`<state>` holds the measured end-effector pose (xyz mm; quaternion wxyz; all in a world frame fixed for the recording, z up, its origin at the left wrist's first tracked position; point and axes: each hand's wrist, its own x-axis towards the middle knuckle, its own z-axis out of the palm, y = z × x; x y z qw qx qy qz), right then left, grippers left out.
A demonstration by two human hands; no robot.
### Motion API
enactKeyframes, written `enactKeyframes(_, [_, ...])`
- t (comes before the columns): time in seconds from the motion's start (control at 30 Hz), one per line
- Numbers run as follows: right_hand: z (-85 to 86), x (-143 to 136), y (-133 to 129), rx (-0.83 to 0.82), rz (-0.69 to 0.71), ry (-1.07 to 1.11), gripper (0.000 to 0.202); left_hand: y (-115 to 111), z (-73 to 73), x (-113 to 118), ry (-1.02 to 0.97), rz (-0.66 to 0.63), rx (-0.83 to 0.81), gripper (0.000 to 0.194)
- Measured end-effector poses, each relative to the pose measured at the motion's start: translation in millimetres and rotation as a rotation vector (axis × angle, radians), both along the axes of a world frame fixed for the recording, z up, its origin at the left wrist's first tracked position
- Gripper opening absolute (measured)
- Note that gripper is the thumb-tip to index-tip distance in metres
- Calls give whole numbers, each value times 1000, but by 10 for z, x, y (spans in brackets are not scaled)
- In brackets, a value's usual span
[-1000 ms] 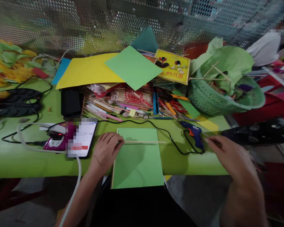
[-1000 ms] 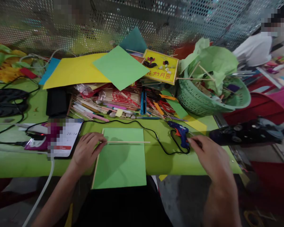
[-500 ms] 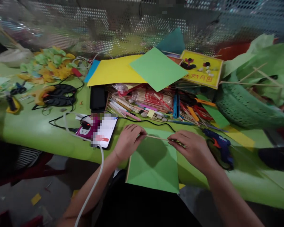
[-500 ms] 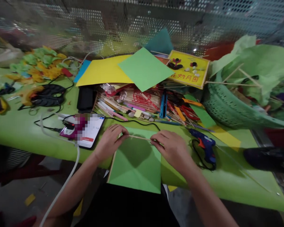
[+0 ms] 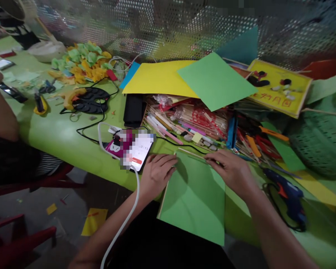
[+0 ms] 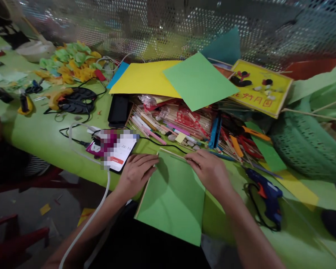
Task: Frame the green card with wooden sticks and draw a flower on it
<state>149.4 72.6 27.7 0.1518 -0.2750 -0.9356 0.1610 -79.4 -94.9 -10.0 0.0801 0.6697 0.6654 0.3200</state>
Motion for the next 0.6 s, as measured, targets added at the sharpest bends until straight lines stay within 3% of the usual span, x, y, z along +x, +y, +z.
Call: enactKeyframes(0.6, [-206,-47,39,65,92,-50,23,14,-5,7,0,24,-32,21])
